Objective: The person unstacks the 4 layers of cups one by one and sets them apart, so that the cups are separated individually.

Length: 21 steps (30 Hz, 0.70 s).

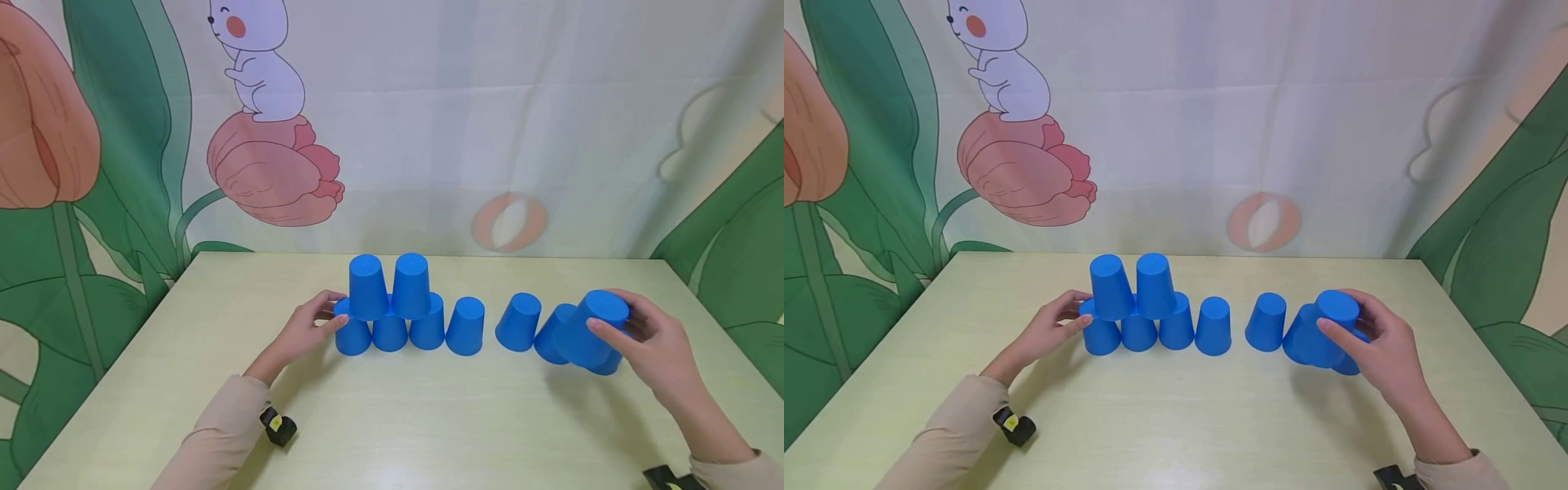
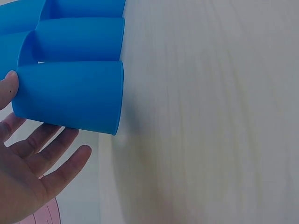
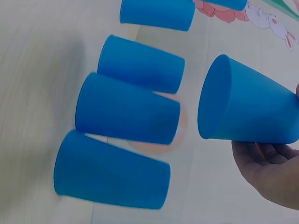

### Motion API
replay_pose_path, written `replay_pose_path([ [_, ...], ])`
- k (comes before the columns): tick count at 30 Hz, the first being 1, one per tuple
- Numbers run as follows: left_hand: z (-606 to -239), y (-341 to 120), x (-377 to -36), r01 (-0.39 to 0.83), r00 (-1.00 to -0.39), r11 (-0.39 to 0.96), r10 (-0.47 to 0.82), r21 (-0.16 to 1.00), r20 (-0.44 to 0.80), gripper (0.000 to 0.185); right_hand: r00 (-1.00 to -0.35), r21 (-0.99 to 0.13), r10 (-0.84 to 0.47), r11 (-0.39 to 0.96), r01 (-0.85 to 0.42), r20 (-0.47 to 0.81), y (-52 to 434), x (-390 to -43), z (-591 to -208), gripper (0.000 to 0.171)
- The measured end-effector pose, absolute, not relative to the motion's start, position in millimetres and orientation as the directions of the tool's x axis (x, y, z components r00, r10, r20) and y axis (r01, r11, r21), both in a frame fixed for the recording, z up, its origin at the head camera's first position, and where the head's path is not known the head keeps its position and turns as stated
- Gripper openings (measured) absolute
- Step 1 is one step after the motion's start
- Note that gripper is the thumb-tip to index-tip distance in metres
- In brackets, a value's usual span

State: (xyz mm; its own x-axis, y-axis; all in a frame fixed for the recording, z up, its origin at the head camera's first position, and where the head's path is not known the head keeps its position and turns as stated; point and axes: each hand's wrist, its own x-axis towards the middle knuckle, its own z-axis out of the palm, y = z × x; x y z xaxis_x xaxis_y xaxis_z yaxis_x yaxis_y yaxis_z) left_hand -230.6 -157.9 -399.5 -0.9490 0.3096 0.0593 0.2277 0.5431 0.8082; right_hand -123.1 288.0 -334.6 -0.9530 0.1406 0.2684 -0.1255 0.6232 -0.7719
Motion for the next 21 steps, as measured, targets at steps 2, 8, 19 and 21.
replay_pose_path([
  [2, -399.1, -157.7, -230.5, 0.227, -0.949, 0.543, 0.311, 0.808, 0.058, 0.045, -0.947, -0.779, 0.148, 0.612, -0.139, 0.285, 292.1, -121.7, -334.8, 0.054],
  [8, -398.8, -158.0, -230.0, 0.221, -0.951, 0.551, 0.303, 0.805, 0.054, 0.044, -0.936, -0.796, 0.164, 0.584, -0.161, 0.310, 304.4, -118.8, -334.7, 0.051],
  [19, -399.2, -158.3, -230.0, 0.221, -0.951, 0.550, 0.305, 0.805, 0.053, 0.045, -0.915, -0.773, 0.251, 0.628, -0.093, 0.315, 324.2, -115.6, -332.8, 0.051],
  [21, -398.8, -157.8, -230.0, 0.223, -0.950, 0.549, 0.308, 0.805, 0.053, 0.045, -0.914, -0.773, 0.265, 0.630, -0.076, 0.306, 328.9, -114.9, -333.6, 0.052],
])
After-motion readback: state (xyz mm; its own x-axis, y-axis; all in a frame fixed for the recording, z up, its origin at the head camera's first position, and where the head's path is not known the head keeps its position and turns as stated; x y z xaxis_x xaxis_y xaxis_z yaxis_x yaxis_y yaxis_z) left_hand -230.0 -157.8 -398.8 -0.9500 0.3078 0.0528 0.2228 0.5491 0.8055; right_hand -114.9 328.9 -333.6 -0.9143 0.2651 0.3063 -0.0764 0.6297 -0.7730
